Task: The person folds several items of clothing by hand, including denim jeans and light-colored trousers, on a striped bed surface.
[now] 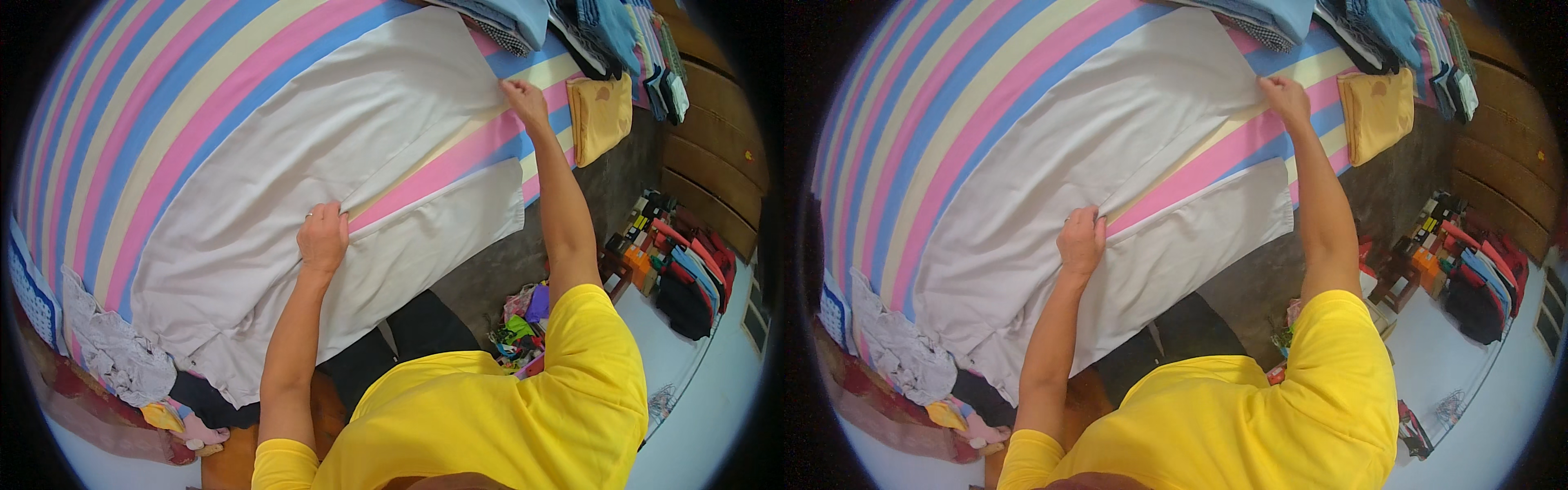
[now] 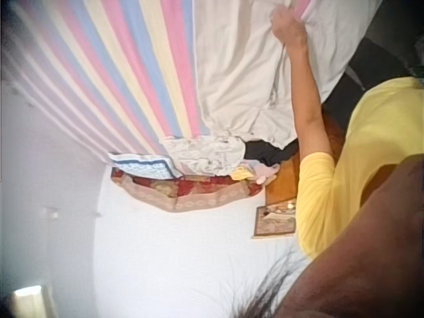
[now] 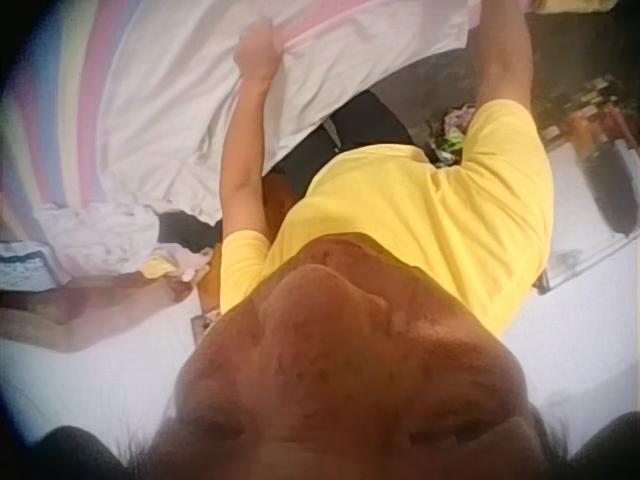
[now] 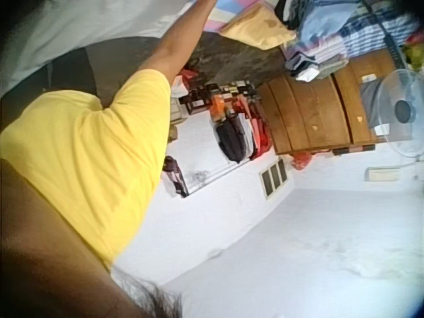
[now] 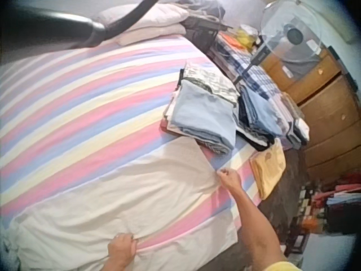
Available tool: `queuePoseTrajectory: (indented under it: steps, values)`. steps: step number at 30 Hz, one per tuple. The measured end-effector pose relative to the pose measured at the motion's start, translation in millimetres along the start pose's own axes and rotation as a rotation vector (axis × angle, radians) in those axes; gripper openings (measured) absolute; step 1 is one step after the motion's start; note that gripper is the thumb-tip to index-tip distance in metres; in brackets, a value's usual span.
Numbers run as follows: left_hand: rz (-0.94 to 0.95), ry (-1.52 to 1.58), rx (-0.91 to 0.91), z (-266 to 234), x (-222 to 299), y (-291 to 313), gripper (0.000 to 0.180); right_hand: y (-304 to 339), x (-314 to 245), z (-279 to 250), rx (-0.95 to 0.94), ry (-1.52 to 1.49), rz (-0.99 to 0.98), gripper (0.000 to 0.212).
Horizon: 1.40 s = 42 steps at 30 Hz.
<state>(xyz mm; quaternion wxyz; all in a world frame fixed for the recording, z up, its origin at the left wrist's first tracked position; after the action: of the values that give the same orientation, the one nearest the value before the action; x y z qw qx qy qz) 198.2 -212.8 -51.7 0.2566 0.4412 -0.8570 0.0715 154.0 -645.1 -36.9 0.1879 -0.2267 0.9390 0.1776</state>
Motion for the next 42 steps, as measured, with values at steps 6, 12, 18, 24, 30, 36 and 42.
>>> queuePoseTrajectory:
  steps: [6, 12, 18, 24, 30, 36, 42]
  values:
    - [-0.018, -0.013, -0.048, -5.2, -1.8, -6.6, 0.015, 26.4, 12.4, 35.6, -0.430, -0.529, 0.230, 0.031]
    - [0.100, -0.043, -0.145, 0.5, 7.9, -12.6, 0.011, 21.0, -3.7, 40.2, -0.470, -0.609, 0.251, 0.024]
    - [0.271, -0.081, -0.057, -22.3, 37.6, 3.2, 0.011, 10.4, 15.2, 33.5, -0.486, -0.832, 0.176, 0.023]
    - [0.388, -0.159, -0.017, -3.9, 46.1, 17.1, 0.014, 27.2, 27.2, 28.0, -0.212, -0.550, 0.294, 0.023]
    - [0.250, 0.092, -0.030, -15.4, 36.8, 10.8, 0.010, 4.4, 7.2, 5.6, -0.078, -0.383, -0.005, 0.019]
    - [0.044, 0.266, -0.100, -66.8, 1.5, -11.5, 0.012, -18.7, -89.7, -9.3, -0.117, -0.420, -0.438, 0.019]
    - [0.288, 0.031, 0.323, -160.1, 53.3, -7.5, 0.017, 15.8, -173.0, -67.2, -0.392, -1.286, -0.128, 0.018]
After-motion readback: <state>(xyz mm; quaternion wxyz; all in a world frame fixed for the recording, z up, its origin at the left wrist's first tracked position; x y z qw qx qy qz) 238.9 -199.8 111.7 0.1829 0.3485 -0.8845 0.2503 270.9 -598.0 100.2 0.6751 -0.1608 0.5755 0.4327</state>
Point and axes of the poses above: each hand's wrist, its own y-axis away from the middle knuckle, its own z-axis out of the palm, x = y × z, the point moved 10 cm from there along -y, towards the middle knuckle, and after that the axes turned 6 degrees about -y, right-handed, at the moved point
